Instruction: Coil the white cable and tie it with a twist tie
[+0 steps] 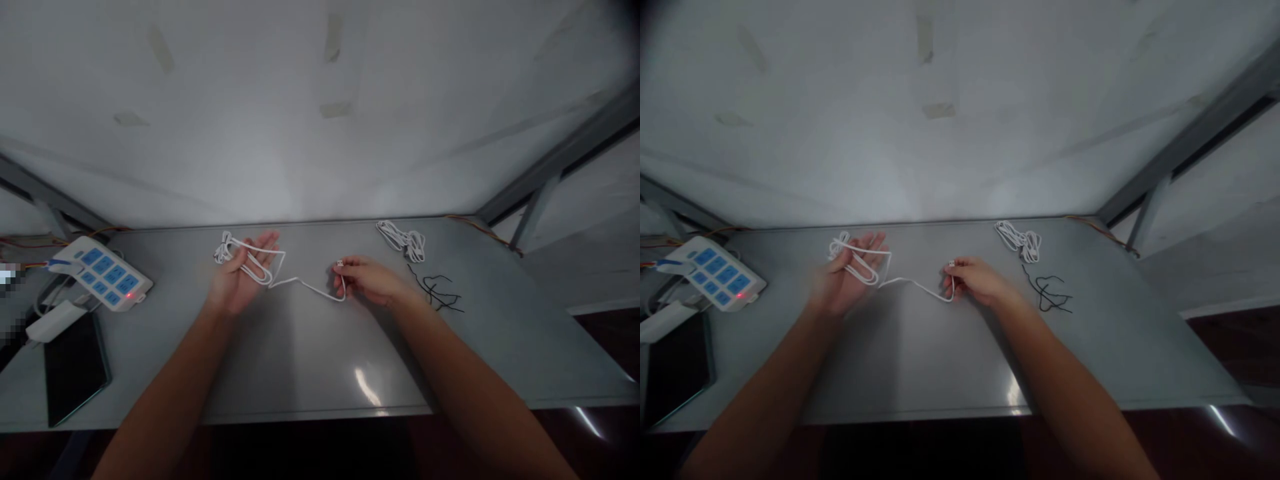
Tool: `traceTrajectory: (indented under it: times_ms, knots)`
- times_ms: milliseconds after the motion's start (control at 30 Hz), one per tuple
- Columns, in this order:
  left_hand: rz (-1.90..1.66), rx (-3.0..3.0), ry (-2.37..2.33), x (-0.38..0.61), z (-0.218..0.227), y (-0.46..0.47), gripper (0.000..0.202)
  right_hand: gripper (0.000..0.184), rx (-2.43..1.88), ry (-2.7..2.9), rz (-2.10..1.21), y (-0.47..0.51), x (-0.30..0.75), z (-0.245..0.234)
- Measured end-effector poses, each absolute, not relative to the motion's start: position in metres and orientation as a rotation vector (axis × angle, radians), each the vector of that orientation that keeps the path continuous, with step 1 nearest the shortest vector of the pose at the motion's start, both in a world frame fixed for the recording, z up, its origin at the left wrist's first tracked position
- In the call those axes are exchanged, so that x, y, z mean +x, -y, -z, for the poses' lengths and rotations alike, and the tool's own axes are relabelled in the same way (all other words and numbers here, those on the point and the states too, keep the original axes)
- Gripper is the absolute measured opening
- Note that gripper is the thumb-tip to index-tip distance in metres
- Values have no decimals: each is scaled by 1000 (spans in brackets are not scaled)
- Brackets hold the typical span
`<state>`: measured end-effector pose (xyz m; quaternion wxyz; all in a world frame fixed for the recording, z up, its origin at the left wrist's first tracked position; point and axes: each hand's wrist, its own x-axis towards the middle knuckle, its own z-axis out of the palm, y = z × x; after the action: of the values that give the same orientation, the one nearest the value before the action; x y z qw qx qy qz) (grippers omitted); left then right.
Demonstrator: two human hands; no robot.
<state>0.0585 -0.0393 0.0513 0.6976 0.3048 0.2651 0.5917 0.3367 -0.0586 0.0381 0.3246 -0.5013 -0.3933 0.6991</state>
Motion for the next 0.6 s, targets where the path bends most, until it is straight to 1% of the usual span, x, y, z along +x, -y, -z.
traceTrajectory:
  times_ms: [67,167,233,300,433,500,600]
  knots:
    - [-1358,578,-606,54,-54,39,7,16,-1286,992,-1888,60,331,-34]
    - [-1392,523,-591,52,-56,38,16,18,-1222,1002,-1934,60,328,-31]
    - [-1411,556,-606,54,-55,37,19,23,-1151,1114,-1937,60,329,-32]
    - [-1475,607,-653,57,-54,35,18,27,-1093,1281,-1901,61,332,-35]
    - [-1606,631,-717,62,-51,33,14,27,-975,1455,-1876,63,341,-46]
    - [-1566,661,-761,63,-49,32,18,25,-846,1401,-1918,66,344,-51]
    - [-1348,735,-839,64,-43,33,26,29,-657,1212,-1889,68,347,-56]
